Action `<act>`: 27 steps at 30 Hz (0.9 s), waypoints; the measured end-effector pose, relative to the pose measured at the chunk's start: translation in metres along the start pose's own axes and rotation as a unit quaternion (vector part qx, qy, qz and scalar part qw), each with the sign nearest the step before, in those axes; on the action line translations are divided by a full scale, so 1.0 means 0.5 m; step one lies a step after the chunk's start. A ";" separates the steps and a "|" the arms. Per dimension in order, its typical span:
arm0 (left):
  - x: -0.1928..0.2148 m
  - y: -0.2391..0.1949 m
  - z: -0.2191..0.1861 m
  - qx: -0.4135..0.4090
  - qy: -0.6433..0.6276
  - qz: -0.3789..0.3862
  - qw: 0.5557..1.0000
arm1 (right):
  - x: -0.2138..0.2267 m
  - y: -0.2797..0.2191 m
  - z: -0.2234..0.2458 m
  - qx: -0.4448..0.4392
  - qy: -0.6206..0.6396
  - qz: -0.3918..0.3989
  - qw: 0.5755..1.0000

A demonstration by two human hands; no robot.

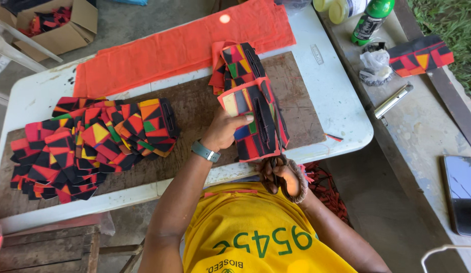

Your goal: The person uses shears to trim excess fabric and threads from a series of small patterned pouches with zippers. They handle the pouches one at a time, cutting along edges and removing loose threads, then place finished pieces into a pile on the table.

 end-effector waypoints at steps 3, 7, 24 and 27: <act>0.009 -0.023 -0.012 0.009 -0.029 -0.001 1.000 | -0.023 0.013 -0.006 0.020 -0.069 0.005 0.997; 0.015 -0.048 -0.034 0.000 -0.037 0.004 0.999 | -0.054 0.020 0.000 0.058 -0.112 0.067 0.990; -0.112 0.077 -0.104 -0.064 0.026 0.118 0.991 | -0.077 -0.030 0.153 0.138 -0.087 0.028 0.986; -0.136 0.100 -0.112 -0.074 0.096 0.138 0.983 | -0.051 -0.026 0.169 0.162 -0.150 0.037 0.975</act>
Point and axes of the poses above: each hand's wrist, its own y-axis towards the middle knuckle, its own x-axis out of the back of the hand, z = x × y, the point moved 4 cm from there along y, towards the middle knuckle, and after that the axes turned 10 degrees about y, right-handed, at the moved point
